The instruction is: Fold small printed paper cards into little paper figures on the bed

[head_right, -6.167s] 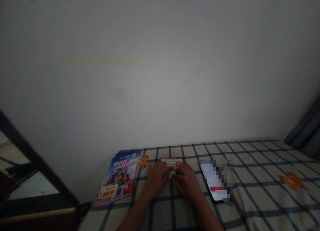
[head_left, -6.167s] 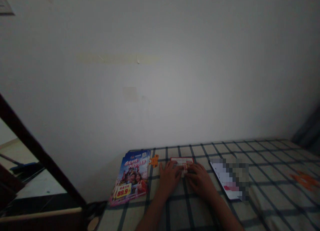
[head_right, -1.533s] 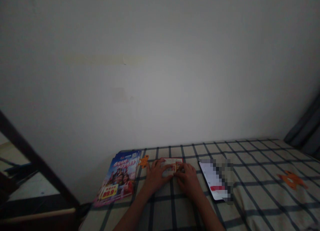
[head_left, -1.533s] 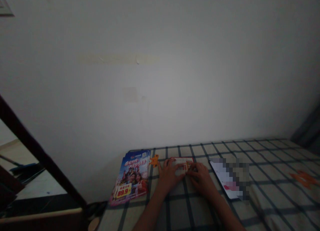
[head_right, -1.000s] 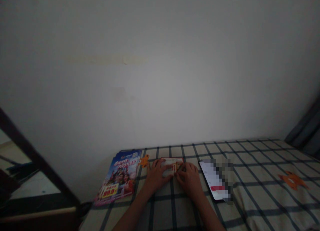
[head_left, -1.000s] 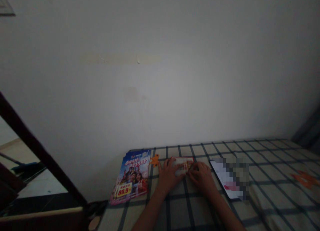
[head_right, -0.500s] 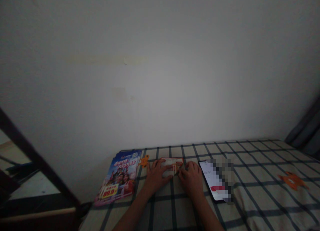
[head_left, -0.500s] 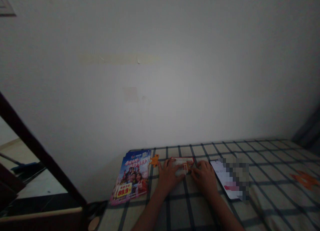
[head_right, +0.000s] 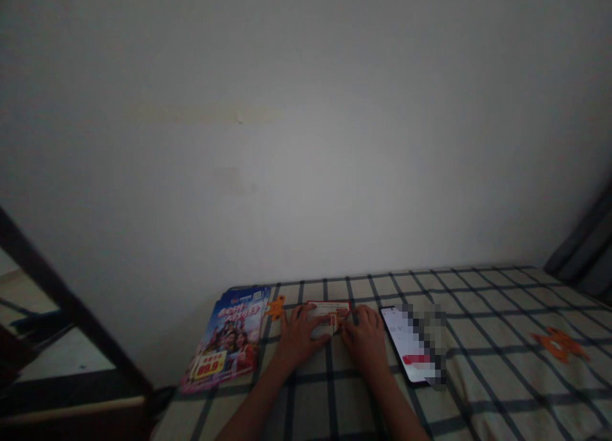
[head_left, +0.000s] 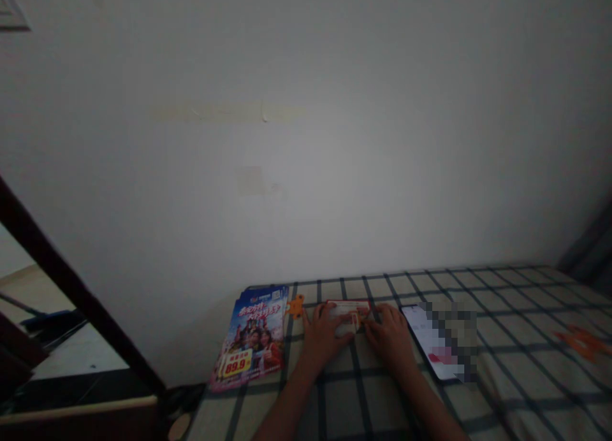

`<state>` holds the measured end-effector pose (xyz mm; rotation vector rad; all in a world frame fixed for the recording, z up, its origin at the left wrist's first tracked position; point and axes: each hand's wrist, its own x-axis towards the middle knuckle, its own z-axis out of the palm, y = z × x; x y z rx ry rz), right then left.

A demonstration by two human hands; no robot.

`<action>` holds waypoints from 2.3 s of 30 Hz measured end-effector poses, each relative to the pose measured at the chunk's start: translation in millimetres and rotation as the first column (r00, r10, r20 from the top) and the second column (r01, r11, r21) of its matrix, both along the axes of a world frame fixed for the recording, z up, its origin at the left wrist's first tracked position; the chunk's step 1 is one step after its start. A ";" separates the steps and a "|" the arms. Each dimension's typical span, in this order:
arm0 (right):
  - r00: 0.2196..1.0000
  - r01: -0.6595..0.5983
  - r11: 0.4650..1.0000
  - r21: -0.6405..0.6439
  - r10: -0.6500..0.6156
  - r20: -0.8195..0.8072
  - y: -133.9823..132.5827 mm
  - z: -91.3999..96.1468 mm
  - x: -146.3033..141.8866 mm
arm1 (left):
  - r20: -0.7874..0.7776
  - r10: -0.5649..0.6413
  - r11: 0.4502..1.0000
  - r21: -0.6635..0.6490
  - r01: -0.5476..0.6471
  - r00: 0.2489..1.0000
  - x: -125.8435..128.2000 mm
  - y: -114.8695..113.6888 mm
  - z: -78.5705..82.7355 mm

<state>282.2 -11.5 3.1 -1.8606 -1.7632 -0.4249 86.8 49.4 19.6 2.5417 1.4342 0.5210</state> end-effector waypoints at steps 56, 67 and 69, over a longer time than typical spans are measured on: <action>0.987 0.132 0.987 -0.094 -0.140 -0.081 6.3 -4.3 6.0 | -0.025 -0.043 0.999 0.011 0.043 0.999 -0.2 -7.0 3.8; 0.988 0.116 0.984 -0.136 -0.128 -0.087 -1.8 -8.0 3.4 | -0.023 -0.057 0.998 0.034 0.057 0.998 -1.1 -6.7 5.3; 0.990 0.107 0.985 -0.138 -0.118 -0.078 -2.0 -8.5 2.1 | 0.005 -0.054 0.997 0.050 0.054 0.999 -1.0 -6.1 3.1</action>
